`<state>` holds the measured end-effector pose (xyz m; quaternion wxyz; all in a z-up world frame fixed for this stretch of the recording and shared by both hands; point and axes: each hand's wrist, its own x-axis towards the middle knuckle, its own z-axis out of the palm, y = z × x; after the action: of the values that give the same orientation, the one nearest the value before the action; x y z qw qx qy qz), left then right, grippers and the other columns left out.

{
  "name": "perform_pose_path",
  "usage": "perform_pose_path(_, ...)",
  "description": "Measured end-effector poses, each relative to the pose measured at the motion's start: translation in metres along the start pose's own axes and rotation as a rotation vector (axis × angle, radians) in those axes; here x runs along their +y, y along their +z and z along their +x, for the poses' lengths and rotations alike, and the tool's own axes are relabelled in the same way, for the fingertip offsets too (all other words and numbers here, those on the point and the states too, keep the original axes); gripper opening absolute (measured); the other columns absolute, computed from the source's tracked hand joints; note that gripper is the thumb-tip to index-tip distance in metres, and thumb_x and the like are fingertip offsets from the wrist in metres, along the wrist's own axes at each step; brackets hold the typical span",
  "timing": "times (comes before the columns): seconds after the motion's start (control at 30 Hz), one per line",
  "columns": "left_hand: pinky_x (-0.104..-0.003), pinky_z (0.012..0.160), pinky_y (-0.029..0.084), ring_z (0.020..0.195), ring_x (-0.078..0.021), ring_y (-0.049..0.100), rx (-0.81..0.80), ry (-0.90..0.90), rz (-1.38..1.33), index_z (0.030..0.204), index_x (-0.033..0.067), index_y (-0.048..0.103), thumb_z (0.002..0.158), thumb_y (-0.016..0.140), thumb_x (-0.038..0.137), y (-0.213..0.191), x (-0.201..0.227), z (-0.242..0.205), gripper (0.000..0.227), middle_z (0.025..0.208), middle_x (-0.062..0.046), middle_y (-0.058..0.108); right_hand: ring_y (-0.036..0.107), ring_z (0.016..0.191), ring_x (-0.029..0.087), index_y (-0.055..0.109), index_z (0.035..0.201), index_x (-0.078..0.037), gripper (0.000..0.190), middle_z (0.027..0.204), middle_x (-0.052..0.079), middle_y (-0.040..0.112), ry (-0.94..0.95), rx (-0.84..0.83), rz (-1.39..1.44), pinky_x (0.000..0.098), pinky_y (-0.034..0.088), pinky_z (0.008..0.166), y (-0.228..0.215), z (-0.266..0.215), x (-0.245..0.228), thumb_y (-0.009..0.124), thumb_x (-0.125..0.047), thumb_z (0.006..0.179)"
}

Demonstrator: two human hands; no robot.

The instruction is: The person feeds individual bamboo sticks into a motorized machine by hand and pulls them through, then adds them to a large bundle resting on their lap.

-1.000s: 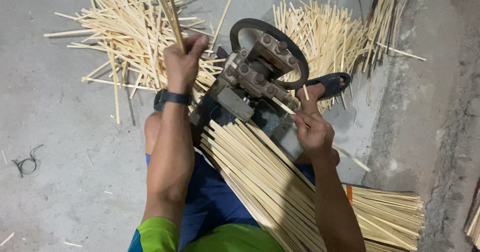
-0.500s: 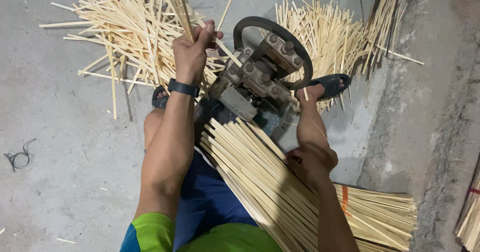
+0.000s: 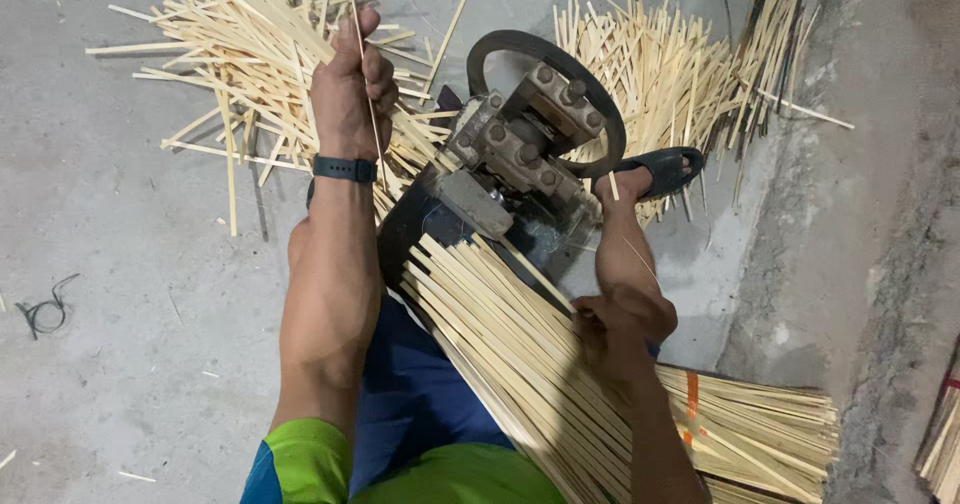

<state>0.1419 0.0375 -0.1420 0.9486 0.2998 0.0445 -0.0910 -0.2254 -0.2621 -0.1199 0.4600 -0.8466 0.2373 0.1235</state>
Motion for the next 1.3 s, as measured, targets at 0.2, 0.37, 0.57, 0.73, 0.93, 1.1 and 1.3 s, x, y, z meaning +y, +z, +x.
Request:
perform_pose_path(0.2,-0.021,0.043,0.031,0.05,-0.0053,0.042,-0.075,-0.053,-0.063,0.122,0.0026,0.063,0.106,0.065,0.04,0.001,0.006,-0.001,0.041,0.063,0.004,0.047,0.069,0.07,0.013,0.076,0.109,-0.005,0.02,0.087,0.006,0.074,-0.22,0.333,-0.179,0.0259,0.053,0.063,-0.027,0.011,-0.001,0.074,-0.004,0.089)
perform_pose_path(0.37,-0.022,0.044,0.041,0.051,-0.007,0.049,0.078,0.124,0.31,0.116,0.0008,0.068,0.102,0.067,0.043,0.0,0.01,-0.001,0.044,0.067,0.002,0.056,0.067,0.084,0.013,0.076,0.113,-0.003,0.02,0.093,0.007,0.072,-0.367,0.433,-0.143,0.0248,0.052,0.076,-0.042,0.016,-0.012,0.074,-0.005,0.093)
perform_pose_path(0.57,-0.024,0.04,0.049,0.058,-0.0103,0.066,0.036,0.249,0.506,0.104,0.0059,0.059,0.101,0.065,0.039,-0.004,0.013,-0.004,0.034,0.079,0.002,0.07,0.064,0.073,0.019,0.079,0.115,-0.008,0.026,0.081,0.011,0.066,-0.362,0.372,-0.451,0.0293,0.051,0.068,-0.049,0.042,-0.053,0.079,-0.01,0.089)
perform_pose_path(0.73,-0.024,0.036,0.036,0.046,-0.008,0.043,0.162,0.031,0.536,0.088,0.008,0.058,0.1,0.075,0.038,-0.003,-0.011,-0.003,0.037,0.062,0.003,0.05,0.069,0.083,0.024,0.077,0.119,-0.008,0.028,0.095,0.013,0.071,-0.644,0.42,-0.454,0.0341,0.056,0.074,-0.03,0.065,-0.088,0.075,-0.006,0.091)
perform_pose_path(0.93,-0.021,0.047,0.039,0.053,-0.0046,0.053,0.107,0.03,0.812,0.095,0.0001,0.08,0.092,0.085,0.035,0.016,-0.029,-0.012,0.036,0.069,-0.002,0.067,0.068,0.07,0.023,0.077,0.116,-0.006,0.026,0.08,0.016,0.069,-0.425,0.43,-0.35,0.0371,0.055,0.066,-0.02,0.069,-0.084,0.077,-0.013,0.092)
perform_pose_path(1.1,-0.021,0.045,0.039,0.051,-0.0038,0.052,0.079,0.025,0.707,0.101,0.0048,0.08,0.091,0.079,0.03,0.029,-0.029,-0.013,0.027,0.073,0.0,0.073,0.072,0.071,0.023,0.071,0.124,-0.011,0.028,0.087,0.013,0.072,0.069,0.058,-0.438,0.0336,0.057,0.07,-0.025,0.055,-0.036,0.06,-0.021,0.101)
perform_pose_path(1.3,-0.022,0.046,0.051,0.063,-0.0045,0.07,0.064,0.133,0.623,0.107,0.0078,0.077,0.096,0.07,0.03,0.015,-0.019,-0.005,0.026,0.081,-0.002,0.078,0.069,0.101,0.022,0.078,0.105,-0.01,0.022,0.108,0.011,0.075,0.131,-0.123,-0.419,0.0341,0.053,0.091,-0.024,0.015,0.012,0.073,-0.022,0.088)
